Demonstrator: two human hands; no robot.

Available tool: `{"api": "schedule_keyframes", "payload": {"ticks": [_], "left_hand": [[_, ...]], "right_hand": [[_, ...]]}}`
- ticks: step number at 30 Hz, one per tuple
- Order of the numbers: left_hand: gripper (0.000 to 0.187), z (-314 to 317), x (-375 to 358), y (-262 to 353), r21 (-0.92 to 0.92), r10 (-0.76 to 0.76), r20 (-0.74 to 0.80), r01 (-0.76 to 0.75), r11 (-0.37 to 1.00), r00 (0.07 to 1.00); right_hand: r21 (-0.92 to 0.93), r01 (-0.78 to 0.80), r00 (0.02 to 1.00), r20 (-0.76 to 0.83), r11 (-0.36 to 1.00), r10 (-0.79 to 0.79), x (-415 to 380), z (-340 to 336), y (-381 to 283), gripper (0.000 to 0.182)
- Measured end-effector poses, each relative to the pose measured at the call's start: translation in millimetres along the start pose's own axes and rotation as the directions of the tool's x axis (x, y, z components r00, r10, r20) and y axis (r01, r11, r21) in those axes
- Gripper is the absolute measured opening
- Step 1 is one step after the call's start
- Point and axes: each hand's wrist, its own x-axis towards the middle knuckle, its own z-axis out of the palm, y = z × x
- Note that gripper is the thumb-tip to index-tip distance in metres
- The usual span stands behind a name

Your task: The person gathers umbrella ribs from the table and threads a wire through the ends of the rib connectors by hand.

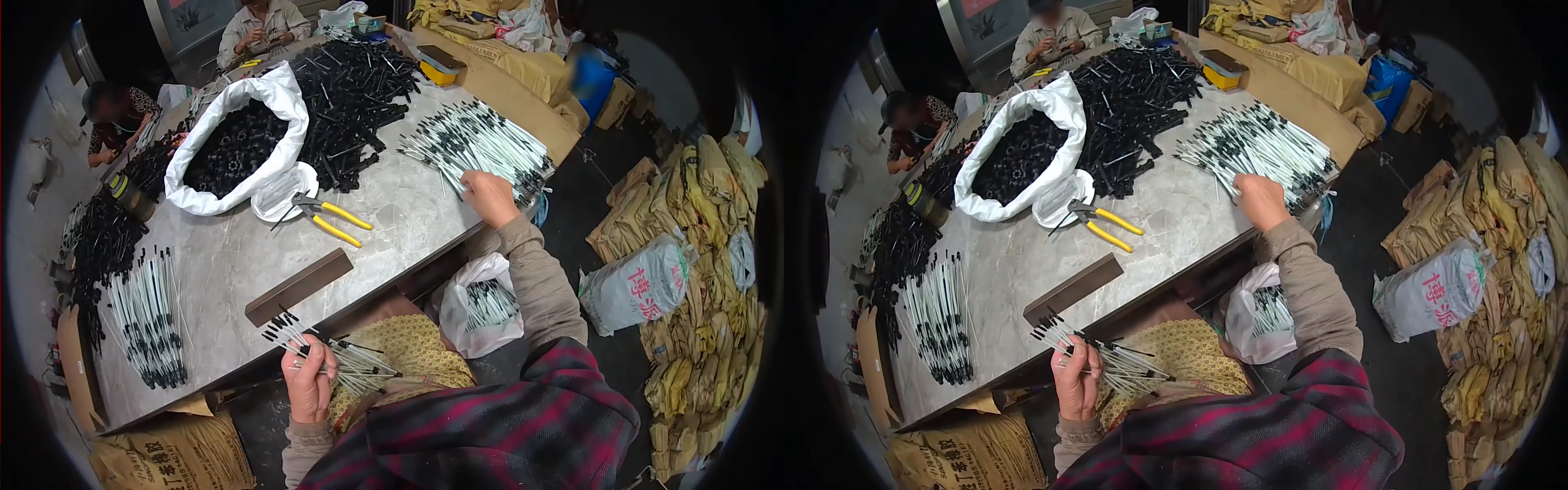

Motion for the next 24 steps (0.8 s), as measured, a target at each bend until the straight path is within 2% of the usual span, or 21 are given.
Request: {"api": "schedule_keyframes", "payload": {"ticks": [7, 10, 13, 15, 16, 17, 20, 21, 24], "left_hand": [[0.013, 2.2, -1.9, 1.4, 0.001, 0.003, -0.004, -0.003, 1.0, 1.0], [0.013, 2.0, -1.9, 1.2, 0.001, 0.011, -0.016, -0.011, 1.0, 1.0], [0.013, 1.8, -1.9, 0.6, -0.003, 0.011, -0.015, -0.011, 1.0, 1.0], [0.014, 1.3, 0.5, 1.5, -0.005, 0.015, -0.012, -0.015, 1.0, 1.0], [0.014, 0.5, 0.6, 1.3, -0.006, 0.015, -0.015, -0.015, 1.0, 1.0], [0.014, 0.0, 0.2, 0.9, -0.006, 0.012, -0.018, -0.012, 1.0, 1.0], [0.014, 2.5, 1.4, 0.9, -0.013, -0.006, -0.042, 0.005, 1.0, 0.999], [0.014, 2.5, 1.7, 0.6, -0.011, -0.004, -0.034, 0.004, 1.0, 0.999], [0.015, 1.3, 2.0, -0.8, -0.009, 0.001, -0.023, -0.001, 1.0, 1.0]], "right_hand": [[-0.022, -0.064, 0.987, -0.146, 0.998, 0.06, 39.8, 23.4, -4.0, 0.013], [-0.089, -0.015, 0.986, -0.168, 0.996, -0.001, 50.8, 27.5, -10.8, 0.018], [-0.246, 0.104, 0.979, -0.143, 0.964, -0.142, 62.6, 46.0, 1.6, 0.021], [0.148, 0.059, 0.998, -0.029, 0.987, -0.055, 63.6, 27.4, -0.7, 0.021], [0.336, 0.014, 0.999, 0.043, 0.942, -0.03, 62.7, 17.1, -5.6, 0.021], [0.542, 0.013, 0.991, 0.106, 0.84, -0.083, 65.9, 17.2, 4.5, 0.021], [0.543, -0.084, 0.996, 0.052, 0.835, 0.067, 58.8, 21.5, 16.8, 0.02], [0.323, -0.079, 0.997, 0.0, 0.943, 0.083, 54.3, 12.8, 12.2, 0.018], [0.196, -0.053, 0.973, -0.209, 0.979, 0.095, 42.6, 15.7, 11.7, 0.015]]}}
